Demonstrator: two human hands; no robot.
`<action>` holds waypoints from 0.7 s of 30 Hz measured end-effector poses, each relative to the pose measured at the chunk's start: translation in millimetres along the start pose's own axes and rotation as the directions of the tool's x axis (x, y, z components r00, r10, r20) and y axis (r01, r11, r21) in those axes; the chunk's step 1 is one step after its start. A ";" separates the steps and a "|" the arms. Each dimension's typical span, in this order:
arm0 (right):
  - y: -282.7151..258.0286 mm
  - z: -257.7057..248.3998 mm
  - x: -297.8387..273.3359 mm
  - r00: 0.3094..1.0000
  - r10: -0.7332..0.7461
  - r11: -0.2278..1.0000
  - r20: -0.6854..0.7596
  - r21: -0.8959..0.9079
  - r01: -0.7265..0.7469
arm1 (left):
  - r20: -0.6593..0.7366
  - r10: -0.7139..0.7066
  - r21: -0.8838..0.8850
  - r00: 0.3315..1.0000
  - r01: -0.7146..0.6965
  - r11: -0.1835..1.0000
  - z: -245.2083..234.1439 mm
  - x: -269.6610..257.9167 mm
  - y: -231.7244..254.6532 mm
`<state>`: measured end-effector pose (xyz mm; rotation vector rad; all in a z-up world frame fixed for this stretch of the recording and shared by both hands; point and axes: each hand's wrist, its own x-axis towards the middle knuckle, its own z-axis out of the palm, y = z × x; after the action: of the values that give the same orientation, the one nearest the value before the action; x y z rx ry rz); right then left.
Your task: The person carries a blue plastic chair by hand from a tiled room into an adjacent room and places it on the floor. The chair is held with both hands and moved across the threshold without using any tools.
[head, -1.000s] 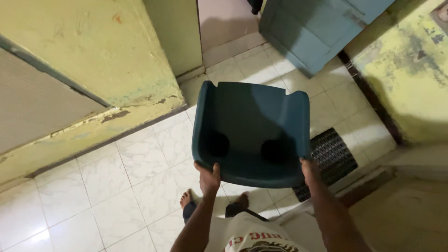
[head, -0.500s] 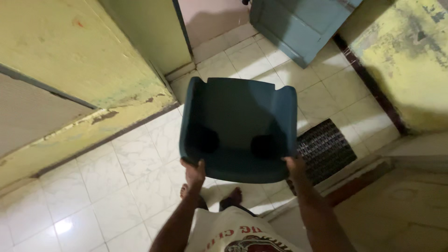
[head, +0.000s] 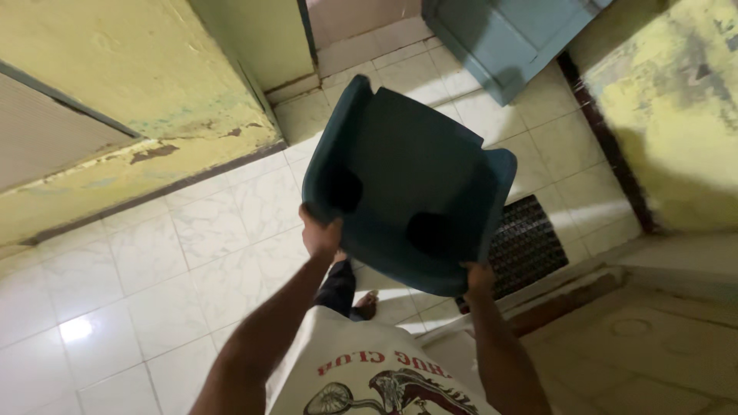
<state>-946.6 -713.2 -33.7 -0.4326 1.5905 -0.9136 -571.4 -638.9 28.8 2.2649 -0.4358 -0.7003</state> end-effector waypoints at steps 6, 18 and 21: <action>4.2 17.3 -3.0 0.994 0.111 0.987 -0.023 0.123 -0.107 | 0.082 0.040 0.119 0.996 -0.049 0.992 -0.4 30.7 68.1; 8.6 72.7 23.8 0.976 -0.205 0.913 -0.075 -0.375 0.163 | 0.126 0.038 0.266 0.991 -0.071 0.961 -4.9 115.5 120.3; 11.9 76.6 19.3 0.800 -0.522 0.380 0.296 -0.759 0.529 | 0.140 0.018 0.305 0.990 -0.060 0.951 -6.5 137.0 117.3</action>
<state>-876.1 -743.9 -55.5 -1.7170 1.8374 -0.5305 -470.5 -783.3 68.3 2.4996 -0.6962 -0.8166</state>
